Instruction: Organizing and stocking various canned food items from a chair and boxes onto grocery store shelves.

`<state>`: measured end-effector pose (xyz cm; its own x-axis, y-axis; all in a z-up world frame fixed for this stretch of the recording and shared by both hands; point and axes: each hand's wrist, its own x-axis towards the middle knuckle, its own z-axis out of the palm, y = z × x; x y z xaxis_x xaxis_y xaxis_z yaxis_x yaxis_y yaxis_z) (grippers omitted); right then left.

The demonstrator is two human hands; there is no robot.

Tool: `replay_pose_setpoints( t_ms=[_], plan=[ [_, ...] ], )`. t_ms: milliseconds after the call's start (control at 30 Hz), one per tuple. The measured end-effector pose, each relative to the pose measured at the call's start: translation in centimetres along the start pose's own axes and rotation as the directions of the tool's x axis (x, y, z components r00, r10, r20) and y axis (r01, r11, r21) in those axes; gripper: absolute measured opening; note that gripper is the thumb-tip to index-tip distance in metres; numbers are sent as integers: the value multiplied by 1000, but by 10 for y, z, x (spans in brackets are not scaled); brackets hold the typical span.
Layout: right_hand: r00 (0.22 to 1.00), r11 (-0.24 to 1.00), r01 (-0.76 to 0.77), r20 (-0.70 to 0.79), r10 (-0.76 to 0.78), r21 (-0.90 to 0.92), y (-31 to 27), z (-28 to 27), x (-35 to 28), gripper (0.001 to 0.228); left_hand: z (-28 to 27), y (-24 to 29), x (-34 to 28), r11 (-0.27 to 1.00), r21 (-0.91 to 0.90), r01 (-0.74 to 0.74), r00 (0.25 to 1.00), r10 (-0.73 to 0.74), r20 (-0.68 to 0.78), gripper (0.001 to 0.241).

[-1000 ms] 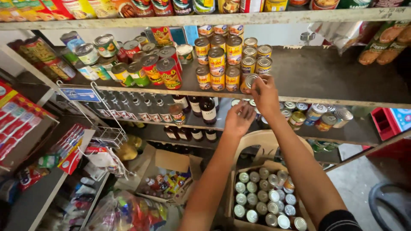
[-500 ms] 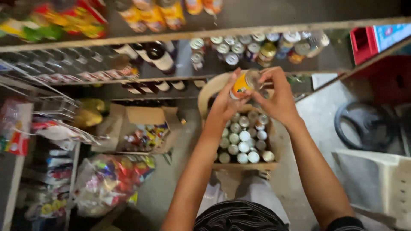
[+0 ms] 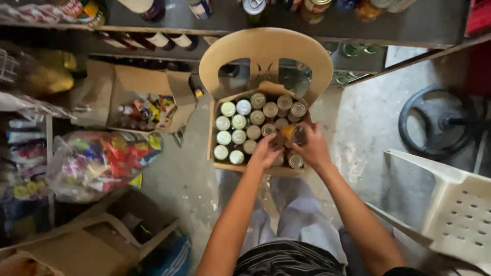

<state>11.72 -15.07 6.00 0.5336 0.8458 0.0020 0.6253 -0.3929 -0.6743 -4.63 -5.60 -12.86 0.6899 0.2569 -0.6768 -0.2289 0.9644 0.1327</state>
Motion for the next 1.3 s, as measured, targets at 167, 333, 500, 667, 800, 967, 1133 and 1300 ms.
replay_pose_setpoints(
  t_ms=[167, 333, 500, 667, 800, 967, 1133, 1300],
  plan=[
    [988, 996, -33, 148, 45, -84, 19, 43, 17, 67, -4, -15, 14, 1000, -21, 20, 999, -19, 26, 26],
    [936, 972, -153, 291, 200, -176, 22, 59, 30, 73, 13, -22, 11, 998, -50, -27, 999, 25, -25, 32],
    [925, 985, -135, 342, 165, -109, 37, 70, 30, 80, 31, -20, 6, 997, 29, -70, 997, 69, 18, 38],
    [975, 995, -88, 208, 76, 48, 55, 83, 6, 75, 5, -29, 25, 996, -75, -53, 999, 53, 5, 24],
    [988, 981, -79, 141, 54, 175, 41, 73, -7, 73, 16, -22, 17, 990, -136, -31, 992, 14, -125, 17],
    [945, 962, -266, 211, 250, 54, -14, 51, -10, 62, 16, -15, 18, 999, -41, 2, 999, -3, -39, 20],
    [981, 960, 171, -127, -146, 223, -66, 41, 14, 64, 98, 34, -31, 969, 211, -130, 980, 93, 175, 29],
    [901, 935, 332, -337, -275, 127, -174, -13, 74, 47, 187, 129, -77, 915, 231, -330, 872, 201, 447, 32]
  ],
)
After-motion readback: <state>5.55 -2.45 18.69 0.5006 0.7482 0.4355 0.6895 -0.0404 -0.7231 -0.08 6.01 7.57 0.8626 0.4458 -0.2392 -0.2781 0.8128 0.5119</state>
